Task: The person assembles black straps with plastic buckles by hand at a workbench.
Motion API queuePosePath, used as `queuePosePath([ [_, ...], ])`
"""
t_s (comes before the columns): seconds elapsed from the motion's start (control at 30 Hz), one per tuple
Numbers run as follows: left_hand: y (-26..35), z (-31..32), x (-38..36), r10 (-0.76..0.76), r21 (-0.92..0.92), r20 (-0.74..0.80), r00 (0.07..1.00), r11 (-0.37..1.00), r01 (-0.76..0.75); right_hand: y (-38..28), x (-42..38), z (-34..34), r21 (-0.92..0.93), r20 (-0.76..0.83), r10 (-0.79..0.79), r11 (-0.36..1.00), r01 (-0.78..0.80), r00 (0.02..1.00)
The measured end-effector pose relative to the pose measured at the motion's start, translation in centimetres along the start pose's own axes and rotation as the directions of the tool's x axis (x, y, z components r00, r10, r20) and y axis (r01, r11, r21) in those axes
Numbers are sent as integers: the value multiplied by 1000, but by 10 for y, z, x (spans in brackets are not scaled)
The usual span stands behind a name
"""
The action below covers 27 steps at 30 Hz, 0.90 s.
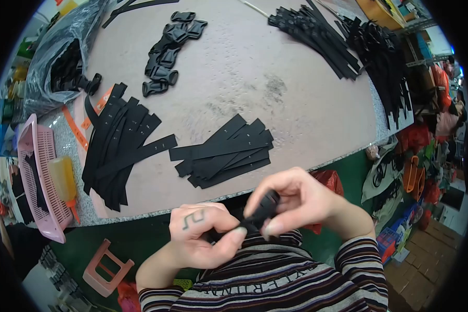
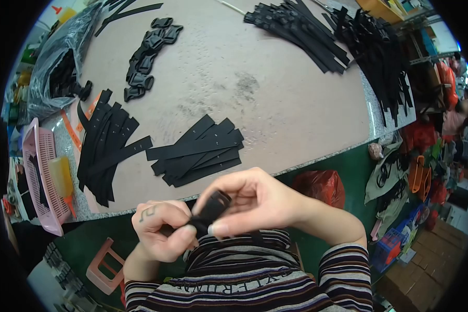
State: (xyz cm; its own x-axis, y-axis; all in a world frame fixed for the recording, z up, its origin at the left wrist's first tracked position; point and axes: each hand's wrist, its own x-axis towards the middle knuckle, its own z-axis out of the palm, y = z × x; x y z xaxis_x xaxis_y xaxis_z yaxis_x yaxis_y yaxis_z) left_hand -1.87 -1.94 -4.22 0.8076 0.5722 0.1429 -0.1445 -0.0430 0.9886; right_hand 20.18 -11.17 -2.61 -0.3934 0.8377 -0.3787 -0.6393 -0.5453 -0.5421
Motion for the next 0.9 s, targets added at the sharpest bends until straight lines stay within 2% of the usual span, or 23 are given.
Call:
queuePosePath([
  [0.03,-5,10,1,60,16,-94,994,998,-58,22,6,-3,141,-3,-159,977,158,987],
  [0.07,-11,20,4,121,40,-188,975,993,-115,40,7,-7,148,-50,-207,966,212,977],
  [0.1,-18,29,11,227,84,-211,951,973,-214,50,6,-9,156,-98,-250,952,263,963],
  [0.13,-19,37,17,243,187,-189,952,960,-208,49,5,-10,205,-95,-329,917,342,940],
  [0.17,-20,41,23,257,288,-166,952,936,-202,39,3,-5,70,-185,-440,886,458,879],
  [0.2,-17,33,36,198,342,-28,980,923,-177,29,0,-8,-28,-215,-531,842,538,820],
  [0.23,-13,26,43,165,477,11,986,866,-150,18,-6,-15,-80,-242,-555,829,554,796],
  [0.27,-19,17,48,177,597,-25,984,792,-127,6,-13,-22,-133,-269,-578,815,564,771],
  [0.3,-27,11,53,194,704,-59,979,703,-97,-6,-21,-29,-136,-302,-536,843,521,788],
  [0.33,-30,7,60,156,743,-52,986,666,-67,-20,-25,-37,-192,-265,-476,878,438,838],
  [0.4,-34,3,71,85,813,-43,995,582,-15,-30,-13,-43,-302,-293,-409,897,323,864],
  [0.43,-35,4,72,66,812,-38,997,583,-7,-31,-5,-43,-353,-310,-375,899,260,874],
  [0.5,-36,6,74,27,813,-33,999,582,12,-27,10,-50,-342,-334,-330,915,213,883],
  [0.6,-32,-3,70,181,817,164,970,526,-236,-27,21,-58,-382,-357,-288,913,143,889],
  [0.67,-35,-22,54,268,722,12,963,664,-194,-32,17,-57,-410,-346,-259,906,103,902],
  [0.7,-35,-27,45,298,663,-65,952,726,-182,-32,16,-54,-466,-334,-284,878,104,899],
  [0.73,-25,-24,36,181,519,-282,942,855,-9,-28,15,-47,-520,-319,-308,847,106,896],
  [0.77,-10,-22,30,26,325,-470,882,934,145,-26,13,-40,-573,-301,-328,813,105,895],
  [0.8,-1,-27,30,62,420,-424,903,897,136,-26,9,-27,-622,-280,-324,778,86,904],
  [0.83,13,-27,32,47,486,-338,940,864,132,-15,14,-26,-709,-142,-462,664,236,875],
  [0.9,25,-19,35,131,629,-264,955,775,68,-15,18,-7,-845,-115,-473,509,165,874],
])
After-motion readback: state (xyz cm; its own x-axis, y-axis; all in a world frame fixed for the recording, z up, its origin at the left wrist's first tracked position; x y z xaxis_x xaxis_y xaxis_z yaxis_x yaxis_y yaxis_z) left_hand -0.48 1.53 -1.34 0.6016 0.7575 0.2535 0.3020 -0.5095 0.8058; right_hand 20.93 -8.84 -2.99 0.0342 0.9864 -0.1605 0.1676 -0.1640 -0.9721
